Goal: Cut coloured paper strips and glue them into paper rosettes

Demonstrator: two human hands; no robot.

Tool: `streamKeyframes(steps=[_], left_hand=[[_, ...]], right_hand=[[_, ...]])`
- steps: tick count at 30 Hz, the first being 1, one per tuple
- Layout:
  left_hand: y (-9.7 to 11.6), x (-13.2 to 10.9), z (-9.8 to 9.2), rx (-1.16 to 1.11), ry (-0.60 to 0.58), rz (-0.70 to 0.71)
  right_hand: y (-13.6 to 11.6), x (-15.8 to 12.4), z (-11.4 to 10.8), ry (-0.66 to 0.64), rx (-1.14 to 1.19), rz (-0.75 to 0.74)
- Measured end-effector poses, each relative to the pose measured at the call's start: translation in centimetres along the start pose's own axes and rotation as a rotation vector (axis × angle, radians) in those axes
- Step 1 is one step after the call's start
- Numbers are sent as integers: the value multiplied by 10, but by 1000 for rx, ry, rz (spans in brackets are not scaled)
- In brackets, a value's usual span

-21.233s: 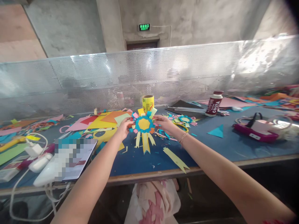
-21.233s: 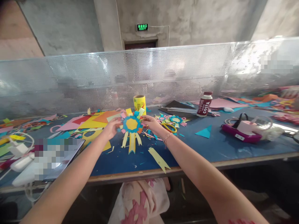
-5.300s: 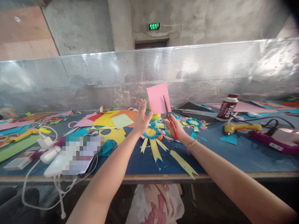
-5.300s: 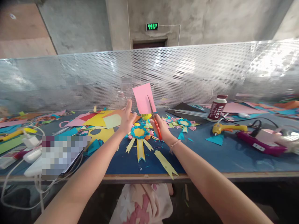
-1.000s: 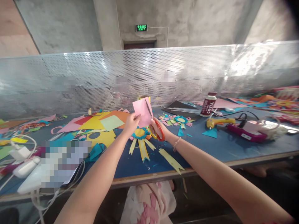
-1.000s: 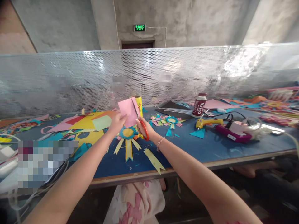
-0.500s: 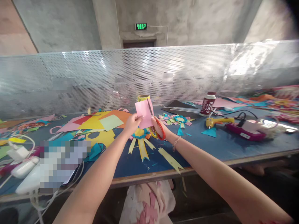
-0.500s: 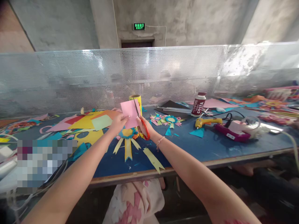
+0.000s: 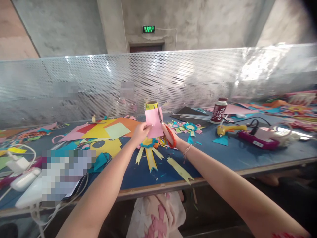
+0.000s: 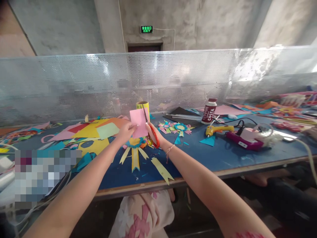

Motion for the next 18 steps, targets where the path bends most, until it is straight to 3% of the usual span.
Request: streamKeyframes(steps=[18], left_hand=[[0, -1, 2, 37, -28, 0]], right_hand=[[-3, -2, -8, 49, -187, 36]])
Point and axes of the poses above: each hand's wrist, its own x-axis towards the middle knuckle, its own z-axis out of the palm, y = z × x, the point moved 10 cm from there along x, towards the middle knuckle, and after that the axes turned 6 degrees about -y, right-handed, at the moved point
